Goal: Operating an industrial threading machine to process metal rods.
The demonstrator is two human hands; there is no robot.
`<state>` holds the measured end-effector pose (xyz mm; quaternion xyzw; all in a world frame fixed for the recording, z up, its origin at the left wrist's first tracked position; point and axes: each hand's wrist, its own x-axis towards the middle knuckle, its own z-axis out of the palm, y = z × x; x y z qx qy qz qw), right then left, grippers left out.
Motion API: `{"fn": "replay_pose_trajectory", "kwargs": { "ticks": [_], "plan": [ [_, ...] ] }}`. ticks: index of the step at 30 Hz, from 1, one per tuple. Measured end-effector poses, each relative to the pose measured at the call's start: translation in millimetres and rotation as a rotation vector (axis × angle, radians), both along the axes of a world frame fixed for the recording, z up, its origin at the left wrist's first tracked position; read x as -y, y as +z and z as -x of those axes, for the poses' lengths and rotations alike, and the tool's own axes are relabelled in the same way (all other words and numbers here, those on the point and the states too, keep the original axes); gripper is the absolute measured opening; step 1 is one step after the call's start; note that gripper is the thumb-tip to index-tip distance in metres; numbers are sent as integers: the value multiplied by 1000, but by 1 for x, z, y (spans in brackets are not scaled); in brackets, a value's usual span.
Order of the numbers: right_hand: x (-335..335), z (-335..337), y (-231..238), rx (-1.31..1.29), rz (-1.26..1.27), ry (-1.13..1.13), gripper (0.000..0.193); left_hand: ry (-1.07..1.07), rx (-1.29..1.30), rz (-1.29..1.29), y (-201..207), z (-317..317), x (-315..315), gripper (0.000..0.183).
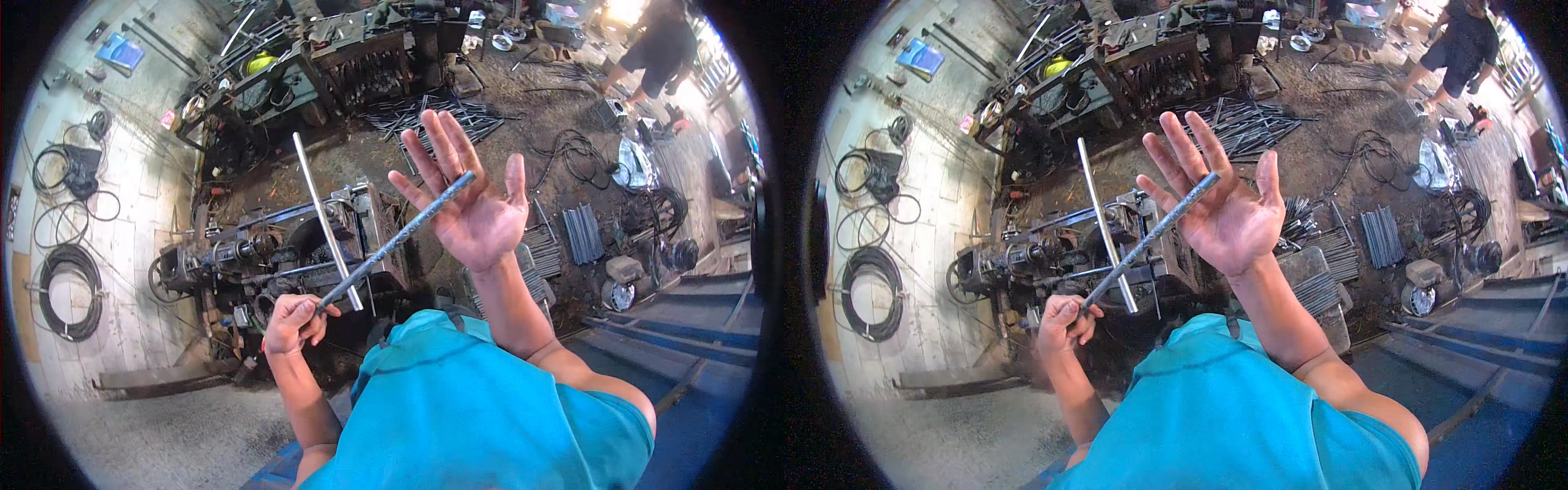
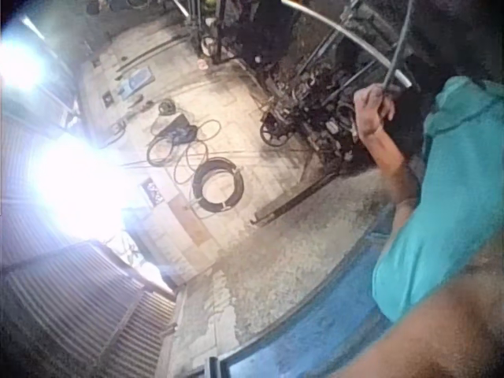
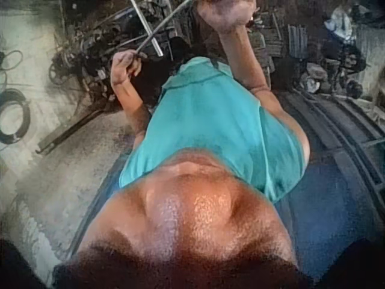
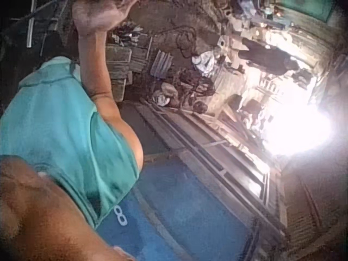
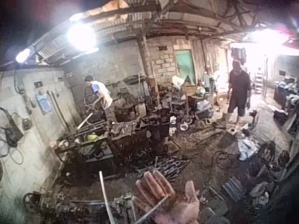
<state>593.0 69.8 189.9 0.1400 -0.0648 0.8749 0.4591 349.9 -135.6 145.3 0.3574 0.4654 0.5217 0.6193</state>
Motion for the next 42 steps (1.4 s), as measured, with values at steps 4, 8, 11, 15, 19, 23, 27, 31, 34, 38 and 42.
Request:
{"fn": "replay_pose_trajectory", "kwargs": {
  "ticks": [4, 8, 11, 15, 19, 23, 27, 31, 34, 38, 42],
  "plan": [
    [2, 8, 0, -19, 16, 55, 83, -2, -148, -24, 10, 5, 9, 47],
    [3, 15, -3, -71, 13, 60, 82, -9, -194, -7, 13, 11, 10, 45],
    [6, 17, -2, -29, 5, 53, 74, 28, -214, -19, 14, 14, 13, 43],
    [2, 18, -23, 123, -80, 1, 51, 247, -205, -88, 18, 15, 11, 46],
    [10, 10, -38, 278, 27, -10, 49, 395, 393, -219, 9, 22, 0, 63],
    [26, 10, -57, 434, -13, 28, 42, 552, 681, -279, -15, 12, -17, 63],
    [24, -9, -85, 804, -226, 112, 42, 665, 517, -228, -34, 6, -20, 60],
    [2, -49, -118, 1221, -451, 448, 31, 643, 302, -60, -47, 5, -25, 58],
    [5, -52, -136, 1469, -850, 393, 21, 578, 117, 52, -51, -11, -37, 58],
    [13, -49, -161, 1675, -1180, 62, 18, 503, -175, 184, -49, -7, -57, 56],
    [-8, -61, -206, 1949, -1128, -213, 16, 736, -569, 255, -80, 45, -79, 53]
  ]
}}
